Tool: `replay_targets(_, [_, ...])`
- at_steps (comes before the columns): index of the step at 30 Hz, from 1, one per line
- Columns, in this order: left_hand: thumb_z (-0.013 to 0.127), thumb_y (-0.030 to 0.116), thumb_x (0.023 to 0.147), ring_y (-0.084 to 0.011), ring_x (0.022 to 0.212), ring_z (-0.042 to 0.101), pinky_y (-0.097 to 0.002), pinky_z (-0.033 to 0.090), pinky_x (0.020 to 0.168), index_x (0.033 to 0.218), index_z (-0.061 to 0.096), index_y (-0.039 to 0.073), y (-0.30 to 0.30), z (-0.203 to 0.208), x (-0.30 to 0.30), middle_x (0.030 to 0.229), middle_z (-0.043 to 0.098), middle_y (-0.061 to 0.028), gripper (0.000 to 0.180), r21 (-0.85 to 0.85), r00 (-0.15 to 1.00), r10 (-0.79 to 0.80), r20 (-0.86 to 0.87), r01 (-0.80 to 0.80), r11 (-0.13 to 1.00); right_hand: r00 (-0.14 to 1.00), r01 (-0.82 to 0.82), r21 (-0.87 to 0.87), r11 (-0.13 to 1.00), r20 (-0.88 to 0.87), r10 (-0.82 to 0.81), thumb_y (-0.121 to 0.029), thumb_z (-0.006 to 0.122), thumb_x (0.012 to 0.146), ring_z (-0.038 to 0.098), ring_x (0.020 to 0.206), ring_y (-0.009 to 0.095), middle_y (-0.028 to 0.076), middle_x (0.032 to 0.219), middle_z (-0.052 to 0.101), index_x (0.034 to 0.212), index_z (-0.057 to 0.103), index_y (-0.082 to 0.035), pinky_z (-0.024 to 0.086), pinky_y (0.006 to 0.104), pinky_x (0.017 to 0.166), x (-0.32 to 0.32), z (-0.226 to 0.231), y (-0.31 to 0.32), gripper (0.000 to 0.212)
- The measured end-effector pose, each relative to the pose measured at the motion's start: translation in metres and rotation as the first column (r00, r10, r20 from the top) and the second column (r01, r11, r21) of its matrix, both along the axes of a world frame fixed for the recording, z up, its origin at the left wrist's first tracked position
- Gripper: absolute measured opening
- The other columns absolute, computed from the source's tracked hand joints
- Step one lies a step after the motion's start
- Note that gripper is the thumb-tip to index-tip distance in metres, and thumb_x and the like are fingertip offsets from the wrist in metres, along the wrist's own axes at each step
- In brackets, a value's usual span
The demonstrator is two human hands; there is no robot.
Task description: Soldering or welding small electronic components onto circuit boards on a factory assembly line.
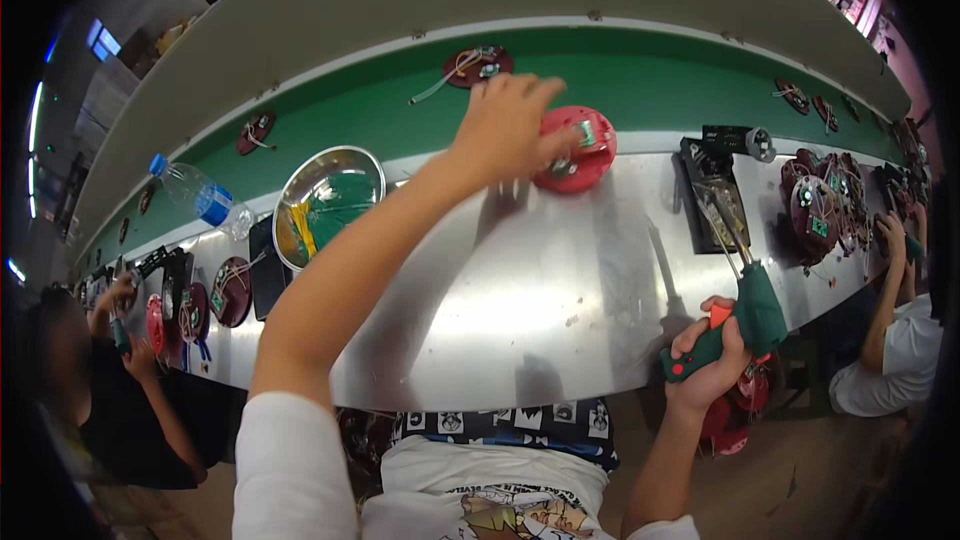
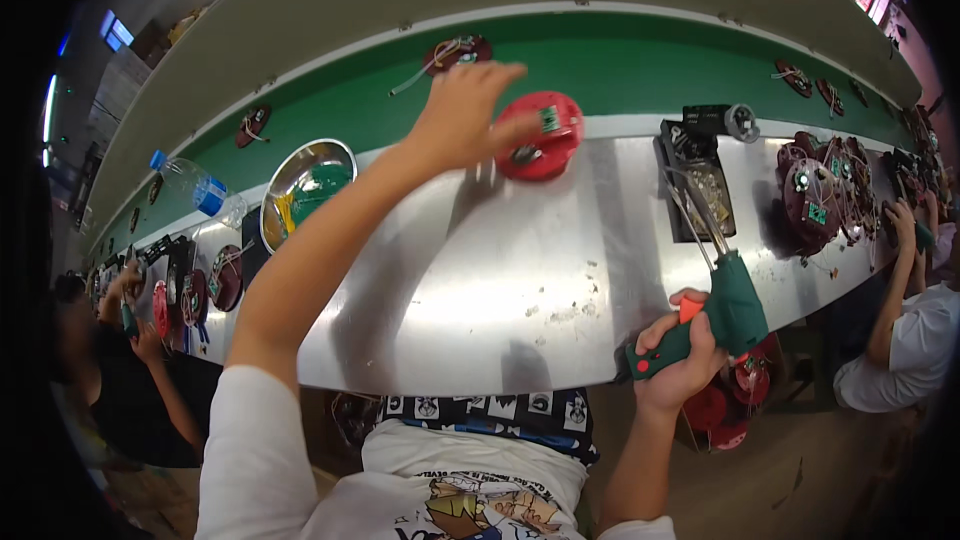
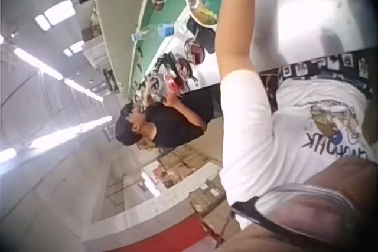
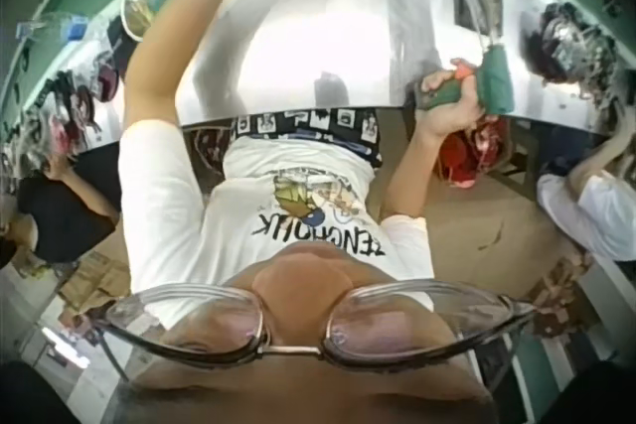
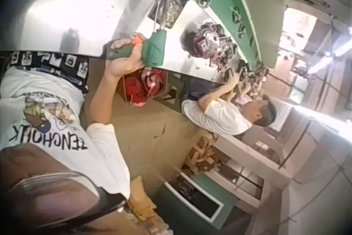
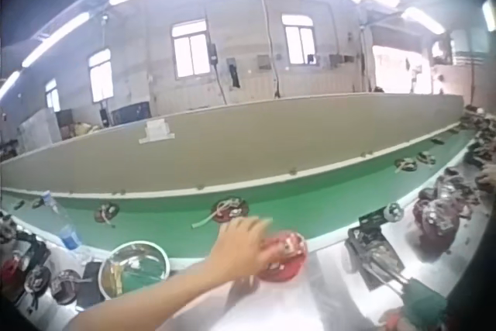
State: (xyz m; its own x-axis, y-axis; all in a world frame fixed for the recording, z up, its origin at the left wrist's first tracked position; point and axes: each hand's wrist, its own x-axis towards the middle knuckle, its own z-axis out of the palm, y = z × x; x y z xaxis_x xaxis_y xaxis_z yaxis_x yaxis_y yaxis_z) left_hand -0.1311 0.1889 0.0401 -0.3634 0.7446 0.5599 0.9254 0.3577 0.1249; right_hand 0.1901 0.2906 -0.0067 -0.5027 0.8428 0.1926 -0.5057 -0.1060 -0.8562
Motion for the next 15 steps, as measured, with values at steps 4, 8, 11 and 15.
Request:
replay_targets(4, [0.067, 0.050, 0.084, -0.0374, 0.122, 0.049, -0.0476, 0.037, 0.103, 0.125, 0.060, 0.004, 0.049, -0.004, -0.106, 0.128, 0.058, -0.0164, 0.062, -0.157, 0.794, 0.586, 0.163, -0.566, 0.809, 0.992, 0.124, -0.041, 0.991, -0.023, -0.125, -0.024, 0.047, 0.097, 0.047, 0.046, 0.012, 0.012, 0.090, 0.054, 0.107, 0.051, 0.000, 0.040, 0.0267, 0.039, 0.002, -0.011, -0.006, 0.026])
replay_targets(8, [0.071, 0.042, 0.078, -0.0367, 0.120, 0.050, -0.0459, 0.038, 0.102, 0.114, 0.067, 0.006, 0.059, -0.018, -0.142, 0.124, 0.062, -0.0150, 0.051, -0.249, 0.675, 0.679, 0.288, -0.632, 0.734, 0.982, 0.190, -0.050, 0.981, 0.012, -0.189, -0.024, 0.049, 0.096, 0.046, 0.044, 0.013, 0.008, 0.070, 0.051, 0.105, 0.050, 0.000, 0.040, 0.0267, 0.039, -0.005, -0.006, -0.008, 0.026])
replay_targets(11, [0.074, 0.041, 0.071, -0.0346, 0.108, 0.062, -0.0443, 0.048, 0.092, 0.105, 0.071, 0.008, 0.057, -0.018, -0.143, 0.107, 0.070, -0.0132, 0.048, -0.170, 0.654, 0.659, 0.371, -0.650, 0.741, 0.986, 0.162, -0.052, 0.985, 0.036, -0.161, -0.026, 0.049, 0.096, 0.046, 0.044, 0.013, 0.008, 0.069, 0.052, 0.103, 0.051, 0.000, 0.040, 0.0268, 0.040, -0.010, -0.004, -0.011, 0.027])
replay_targets(15, [0.078, 0.035, 0.059, -0.0371, 0.090, 0.069, -0.0434, 0.056, 0.081, 0.089, 0.074, 0.005, 0.043, -0.004, -0.102, 0.091, 0.072, -0.0200, 0.043, 0.183, 0.879, 0.176, 0.442, -0.281, 0.942, 0.980, 0.194, -0.001, 0.981, 0.038, -0.194, -0.022, 0.045, 0.098, 0.049, 0.050, 0.012, 0.007, 0.072, 0.052, 0.101, 0.052, 0.001, 0.040, 0.0265, 0.041, -0.004, -0.004, -0.009, 0.025])
